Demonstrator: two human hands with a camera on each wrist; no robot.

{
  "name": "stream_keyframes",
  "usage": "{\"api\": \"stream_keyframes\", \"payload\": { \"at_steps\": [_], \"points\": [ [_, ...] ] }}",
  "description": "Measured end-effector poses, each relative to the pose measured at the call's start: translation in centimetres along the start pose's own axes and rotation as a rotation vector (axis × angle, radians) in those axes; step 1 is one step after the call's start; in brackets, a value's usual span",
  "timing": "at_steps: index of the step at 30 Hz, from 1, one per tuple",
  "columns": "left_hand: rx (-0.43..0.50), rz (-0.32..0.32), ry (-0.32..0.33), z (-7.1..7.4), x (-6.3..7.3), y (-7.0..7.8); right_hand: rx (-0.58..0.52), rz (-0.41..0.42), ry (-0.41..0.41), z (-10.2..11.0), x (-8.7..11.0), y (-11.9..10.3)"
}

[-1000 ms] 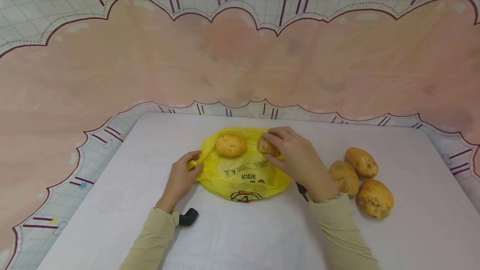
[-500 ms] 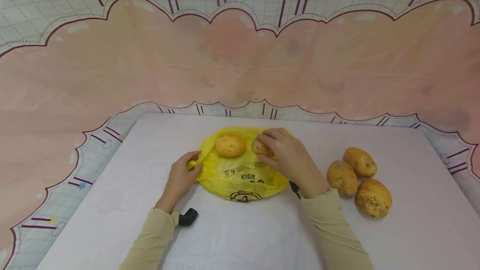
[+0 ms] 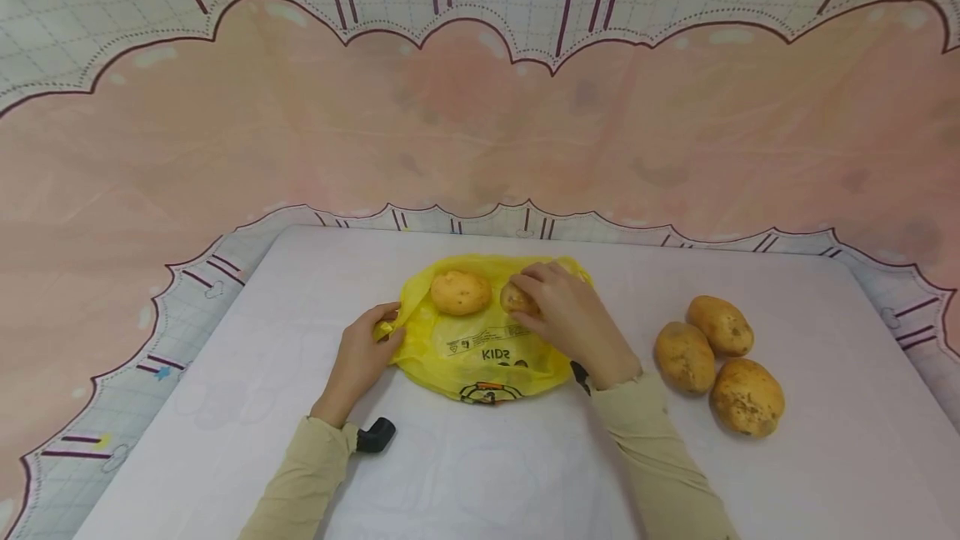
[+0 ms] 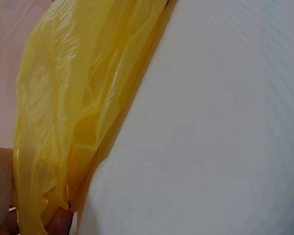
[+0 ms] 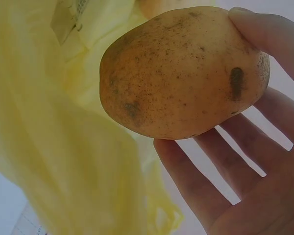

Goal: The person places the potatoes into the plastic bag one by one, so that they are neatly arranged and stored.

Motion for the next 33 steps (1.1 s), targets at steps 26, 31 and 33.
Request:
{"api": "stream_keyframes", "payload": {
  "at_steps": [26, 31, 33],
  "points": [
    [-0.011, 0.011, -0.005, -0.2, -0.1, -0.3, -0.025, -0.057, -0.029, -2.5, -0.9, 1.3],
    [-0.014, 0.012, -0.009, -0.3, -0.2, -0.4, -0.025, -0.062, -0.017, -2.7, -1.1, 1.5],
    [-0.011, 0.013, -0.009, -0.3, -0.2, -0.4, -0.024, -0.058, -0.011, -2.7, -1.1, 1.5]
  ]
}}
Point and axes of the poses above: each hand's wrist, its own x-axis away from the middle knuckle, its own z-axis out of the back of the hand, y = z × x, the point moved 9 cm from there along -x, towards the middle knuckle, and after that the axes turned 9 degrees about -x, right-handed, at the moved point
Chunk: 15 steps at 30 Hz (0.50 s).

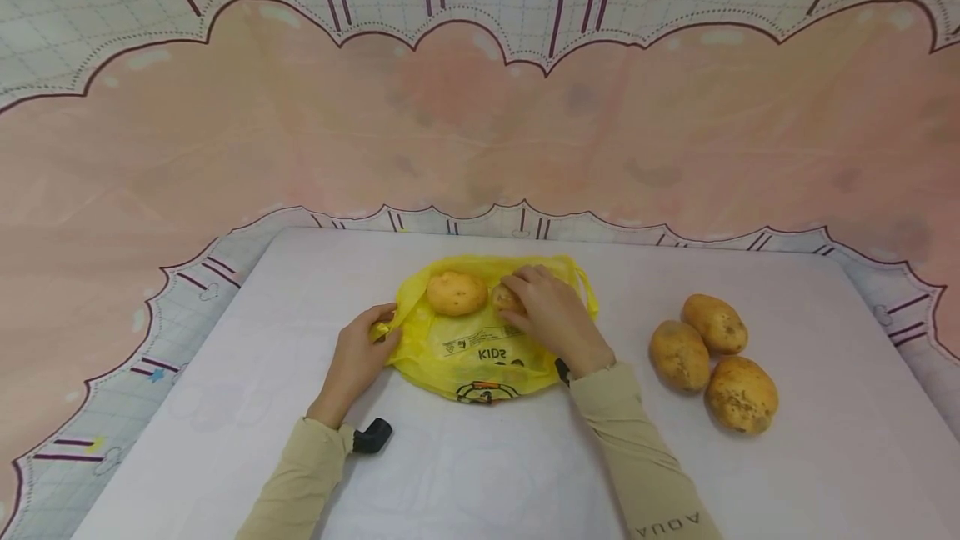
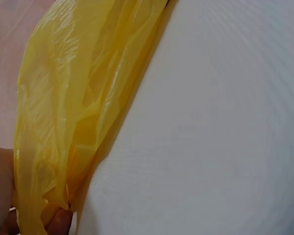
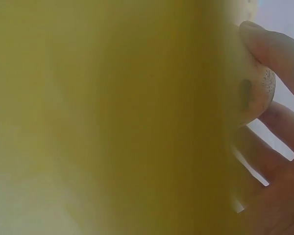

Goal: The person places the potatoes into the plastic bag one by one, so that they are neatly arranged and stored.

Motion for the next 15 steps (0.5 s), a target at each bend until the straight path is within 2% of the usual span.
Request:
{"api": "stream_keyframes", "payload": {
  "at_steps": [15],
  "points": [
    [-0.003, -0.008, -0.001, 0.05, 0.01, 0.11, 0.028, 0.002, 0.010, -0.43, -0.77, 0.26]
  ]
}}
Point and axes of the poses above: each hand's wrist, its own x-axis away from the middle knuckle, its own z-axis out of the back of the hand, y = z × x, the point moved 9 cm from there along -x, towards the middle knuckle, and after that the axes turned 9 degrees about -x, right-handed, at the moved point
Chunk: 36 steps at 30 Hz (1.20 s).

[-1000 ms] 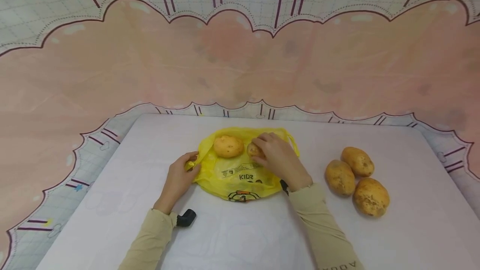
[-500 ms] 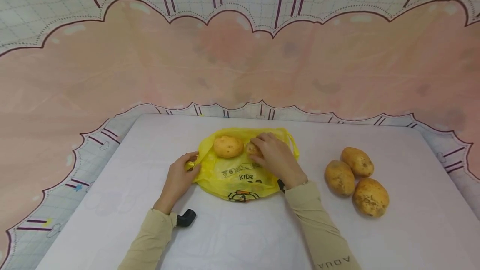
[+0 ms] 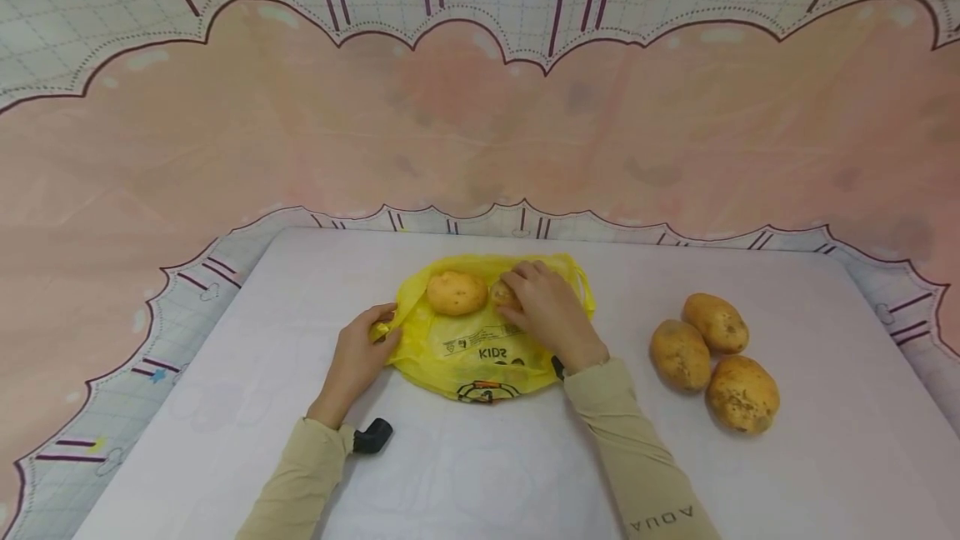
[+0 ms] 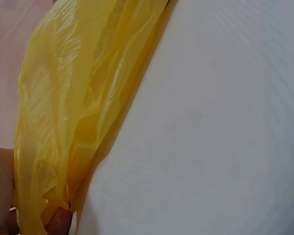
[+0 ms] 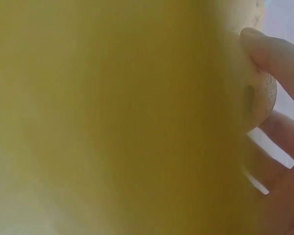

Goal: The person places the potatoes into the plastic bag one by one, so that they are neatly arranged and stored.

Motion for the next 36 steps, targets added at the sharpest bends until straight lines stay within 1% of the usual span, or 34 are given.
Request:
{"api": "stream_keyframes", "payload": {
  "at_steps": [4, 8, 13, 21, 29, 36],
  "points": [
    [0.002, -0.007, 0.005, 0.1, 0.1, 0.1, -0.004, -0.015, 0.014, 0.0, -0.2, 0.1],
    [0.003, -0.002, 0.006, 0.1, 0.1, 0.0, 0.001, -0.038, 0.026, 0.1, -0.4, 0.1],
    [0.007, 0.001, 0.005, 0.2, 0.1, 0.1, -0.017, -0.067, 0.036, 0.1, -0.6, 0.2],
    [0.009, -0.005, 0.007, 0.2, 0.1, 0.2, -0.016, -0.086, 0.047, 0.2, -0.8, 0.3],
    [0.005, -0.011, 0.008, 0.0, 0.1, 0.2, 0.005, -0.108, 0.084, -0.1, -1.0, 0.6],
    [0.010, 0.007, -0.007, 0.0, 0.1, 0.1, 0.010, -0.115, 0.118, 0.0, -1.1, 0.8]
  ]
}}
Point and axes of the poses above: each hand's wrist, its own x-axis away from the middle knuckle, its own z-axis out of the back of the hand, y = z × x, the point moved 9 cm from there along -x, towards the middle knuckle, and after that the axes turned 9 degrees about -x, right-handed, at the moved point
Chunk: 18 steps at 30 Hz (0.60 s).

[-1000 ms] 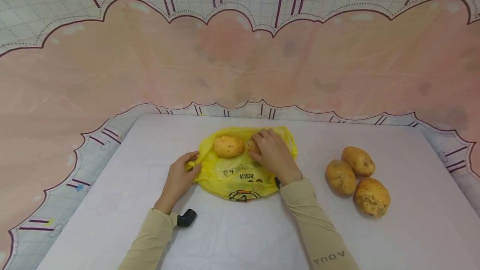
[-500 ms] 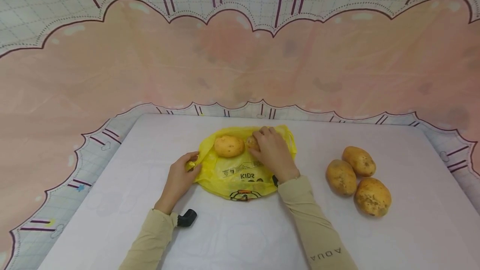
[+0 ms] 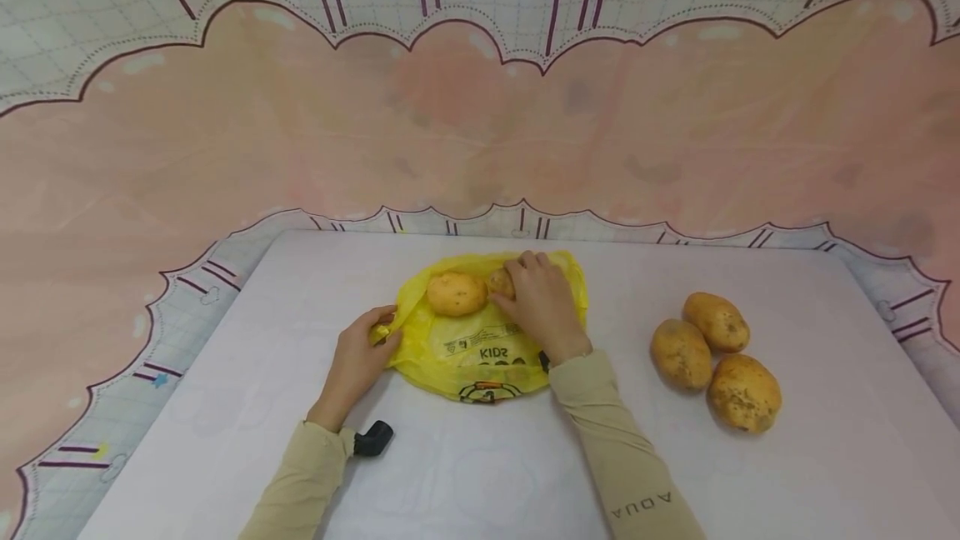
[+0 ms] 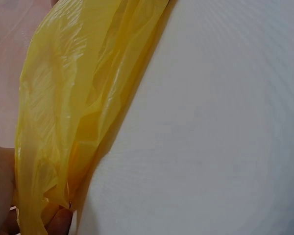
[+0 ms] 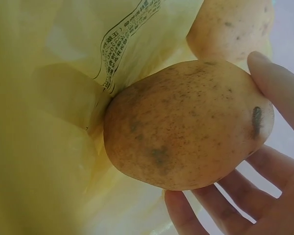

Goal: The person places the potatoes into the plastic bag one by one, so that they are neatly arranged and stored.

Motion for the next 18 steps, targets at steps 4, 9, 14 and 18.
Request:
{"api": "stream_keyframes", "payload": {
  "at_steps": [4, 9, 14, 18],
  "points": [
    [-0.001, -0.004, -0.002, 0.09, 0.04, 0.03, 0.014, -0.002, 0.012, 0.05, -0.08, -0.01],
    [0.002, 0.000, -0.002, 0.16, 0.06, -0.11, 0.023, 0.001, 0.012, 0.00, -0.18, -0.09],
    [0.003, -0.001, -0.002, 0.01, 0.00, -0.26, 0.028, -0.002, 0.008, -0.10, -0.13, -0.03],
    [0.003, -0.010, 0.004, -0.01, 0.01, -0.12, 0.029, -0.002, 0.007, -0.12, -0.03, 0.03]
  ]
}}
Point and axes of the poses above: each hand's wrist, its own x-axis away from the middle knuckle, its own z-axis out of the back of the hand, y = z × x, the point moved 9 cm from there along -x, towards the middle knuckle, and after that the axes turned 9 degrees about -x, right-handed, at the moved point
